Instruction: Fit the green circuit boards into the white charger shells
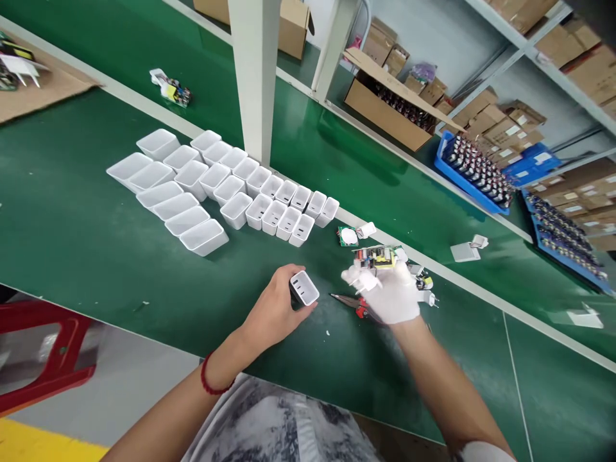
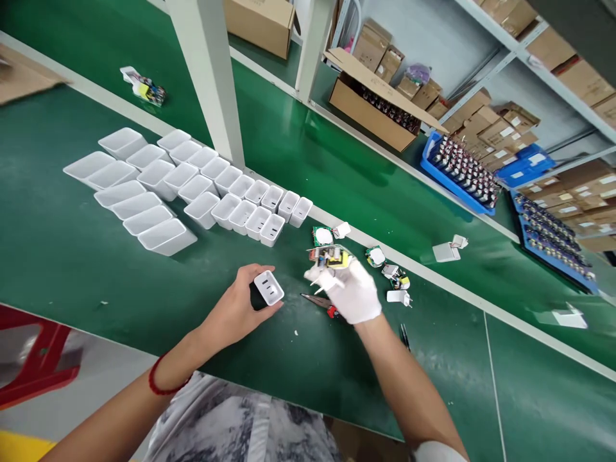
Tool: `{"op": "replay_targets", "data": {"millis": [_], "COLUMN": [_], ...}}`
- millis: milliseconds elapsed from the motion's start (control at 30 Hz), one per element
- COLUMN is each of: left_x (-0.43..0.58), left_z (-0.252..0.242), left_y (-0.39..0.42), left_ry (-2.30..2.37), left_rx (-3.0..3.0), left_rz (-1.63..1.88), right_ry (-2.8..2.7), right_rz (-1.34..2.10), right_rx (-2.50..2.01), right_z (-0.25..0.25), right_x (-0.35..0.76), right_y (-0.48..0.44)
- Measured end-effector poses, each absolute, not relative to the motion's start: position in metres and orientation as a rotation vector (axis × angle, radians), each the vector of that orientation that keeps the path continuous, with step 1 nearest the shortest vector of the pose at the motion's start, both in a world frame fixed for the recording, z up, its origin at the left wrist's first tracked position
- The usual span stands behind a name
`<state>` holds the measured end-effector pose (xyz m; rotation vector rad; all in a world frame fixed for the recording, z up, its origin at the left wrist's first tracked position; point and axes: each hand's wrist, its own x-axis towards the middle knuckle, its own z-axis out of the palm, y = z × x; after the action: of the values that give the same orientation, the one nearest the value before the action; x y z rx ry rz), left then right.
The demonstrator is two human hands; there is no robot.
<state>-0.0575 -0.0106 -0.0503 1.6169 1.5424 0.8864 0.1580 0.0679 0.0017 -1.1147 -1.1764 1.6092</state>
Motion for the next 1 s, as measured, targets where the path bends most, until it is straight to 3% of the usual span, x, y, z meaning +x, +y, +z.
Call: {"op": "replay_targets", "data": {"millis": [100, 167, 367, 467, 1000], "left_x": [-0.064, -0.069, -0.077, -0.078, -0.077], "left_z": [-0.047, -0.046, -0.047, -0.048, -0.029], "left_y": [-0.015, -0.017, -0.017, -0.017, -0.016], "left_ry": [1.504, 1.499, 1.447, 1.413, 1.212], "left_rx": [1.587, 1.577, 1.567, 1.649, 1.735], "left_rz": [0.836, 0.846, 0.775, 0.844, 1.087], "right_ry": [-1.026, -1.231, -2.548, -2.829, -3.007], "right_rz": [1.768, 1.685, 0.629, 0.350, -0.007], "right_rx": [-0.986, -1.001, -0.968, -0.865, -0.722], "right_z": [0.001, 0.008, 0.043, 0.053, 0.088], "right_x": [0.140, 0.138, 0.124, 0.110, 0.103], "right_y": [0.049, 0.044, 0.053, 0.057, 0.051]}}
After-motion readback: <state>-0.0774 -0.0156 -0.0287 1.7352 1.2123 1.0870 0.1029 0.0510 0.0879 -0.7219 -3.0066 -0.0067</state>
